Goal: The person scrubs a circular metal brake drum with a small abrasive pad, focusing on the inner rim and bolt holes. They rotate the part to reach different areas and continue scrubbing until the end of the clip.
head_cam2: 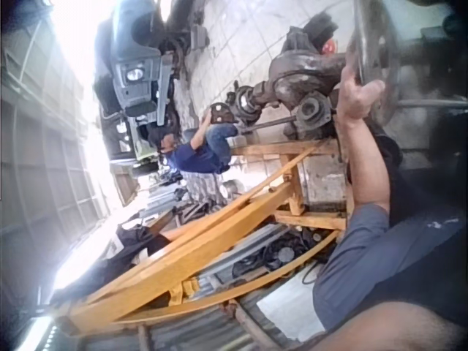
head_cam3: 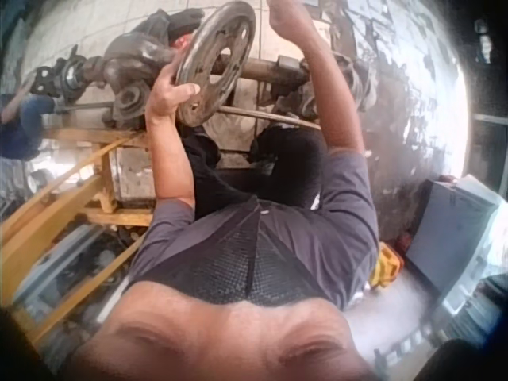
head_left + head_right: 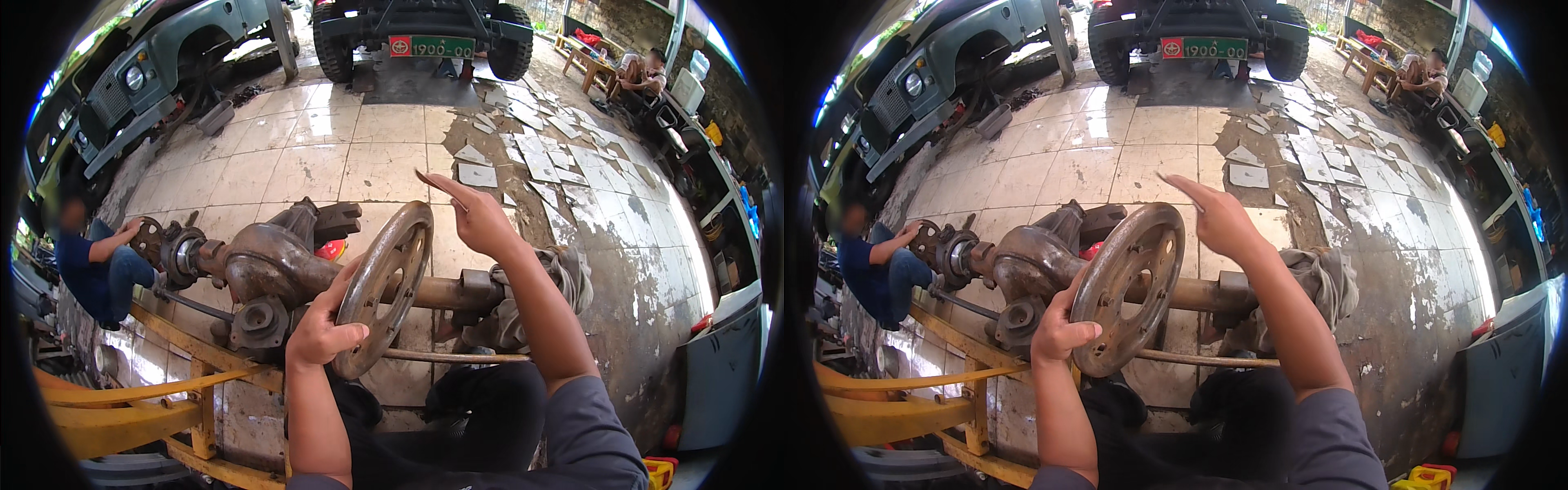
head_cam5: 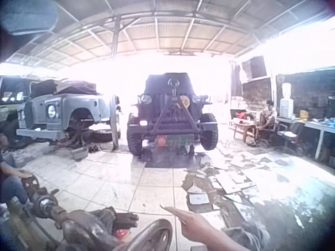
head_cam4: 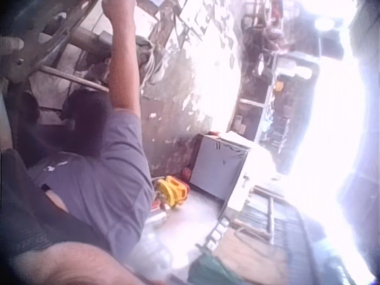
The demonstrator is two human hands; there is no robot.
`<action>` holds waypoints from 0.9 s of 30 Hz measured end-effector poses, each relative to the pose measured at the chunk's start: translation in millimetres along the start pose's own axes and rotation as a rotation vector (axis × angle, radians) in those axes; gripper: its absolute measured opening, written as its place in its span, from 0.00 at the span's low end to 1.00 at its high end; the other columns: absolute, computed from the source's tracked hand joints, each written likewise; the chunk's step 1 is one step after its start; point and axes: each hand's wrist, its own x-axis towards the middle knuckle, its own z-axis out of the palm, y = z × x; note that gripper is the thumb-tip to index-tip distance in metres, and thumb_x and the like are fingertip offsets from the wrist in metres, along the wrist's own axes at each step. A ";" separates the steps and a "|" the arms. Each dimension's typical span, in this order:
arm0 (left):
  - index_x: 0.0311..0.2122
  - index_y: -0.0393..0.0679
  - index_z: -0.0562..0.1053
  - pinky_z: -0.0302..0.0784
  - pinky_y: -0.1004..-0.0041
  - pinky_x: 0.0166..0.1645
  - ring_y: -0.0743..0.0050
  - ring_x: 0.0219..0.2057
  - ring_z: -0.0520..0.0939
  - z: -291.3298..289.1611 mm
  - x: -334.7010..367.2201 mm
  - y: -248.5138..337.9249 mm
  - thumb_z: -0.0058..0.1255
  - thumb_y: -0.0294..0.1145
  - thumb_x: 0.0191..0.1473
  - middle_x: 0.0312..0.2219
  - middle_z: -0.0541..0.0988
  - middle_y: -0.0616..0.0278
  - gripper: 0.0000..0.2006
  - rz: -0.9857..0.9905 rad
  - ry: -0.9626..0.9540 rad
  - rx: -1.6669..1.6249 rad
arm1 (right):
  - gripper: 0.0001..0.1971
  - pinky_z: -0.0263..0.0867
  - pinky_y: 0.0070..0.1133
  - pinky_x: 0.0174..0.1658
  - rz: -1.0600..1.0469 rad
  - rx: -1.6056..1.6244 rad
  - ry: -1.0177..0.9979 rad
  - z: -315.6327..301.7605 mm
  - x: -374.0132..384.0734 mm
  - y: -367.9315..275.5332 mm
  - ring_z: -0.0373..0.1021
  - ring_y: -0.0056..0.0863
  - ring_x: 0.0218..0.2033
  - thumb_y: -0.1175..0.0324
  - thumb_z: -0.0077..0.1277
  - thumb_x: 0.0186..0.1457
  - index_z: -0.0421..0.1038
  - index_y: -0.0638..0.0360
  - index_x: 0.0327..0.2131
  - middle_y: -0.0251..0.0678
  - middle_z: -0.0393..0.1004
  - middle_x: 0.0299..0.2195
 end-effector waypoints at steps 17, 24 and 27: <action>0.68 0.32 0.58 0.54 0.70 0.68 0.69 0.64 0.64 -12.2 -7.7 -5.2 0.55 0.27 0.39 0.63 0.66 0.56 0.45 -0.003 0.031 -0.012 | 0.37 0.67 0.34 0.59 -0.320 0.006 -0.038 11.7 3.8 -45.6 0.69 0.46 0.57 0.86 0.49 0.45 0.66 0.46 0.62 0.43 0.71 0.58; 0.68 0.32 0.58 0.54 0.70 0.68 0.68 0.64 0.64 -6.8 1.1 -2.2 0.54 0.26 0.38 0.63 0.66 0.55 0.45 -0.010 0.026 -0.007 | 0.36 0.70 0.39 0.51 0.017 -0.155 -0.153 19.2 3.3 23.9 0.73 0.53 0.48 0.89 0.39 0.48 0.67 0.47 0.60 0.49 0.77 0.48; 0.68 0.32 0.58 0.54 0.70 0.68 0.68 0.64 0.64 -4.3 -0.8 2.4 0.54 0.27 0.38 0.63 0.66 0.55 0.45 -0.004 0.031 -0.005 | 0.37 0.68 0.39 0.51 0.037 -0.173 -0.112 7.9 2.9 26.0 0.72 0.53 0.48 0.89 0.40 0.47 0.65 0.49 0.62 0.50 0.76 0.49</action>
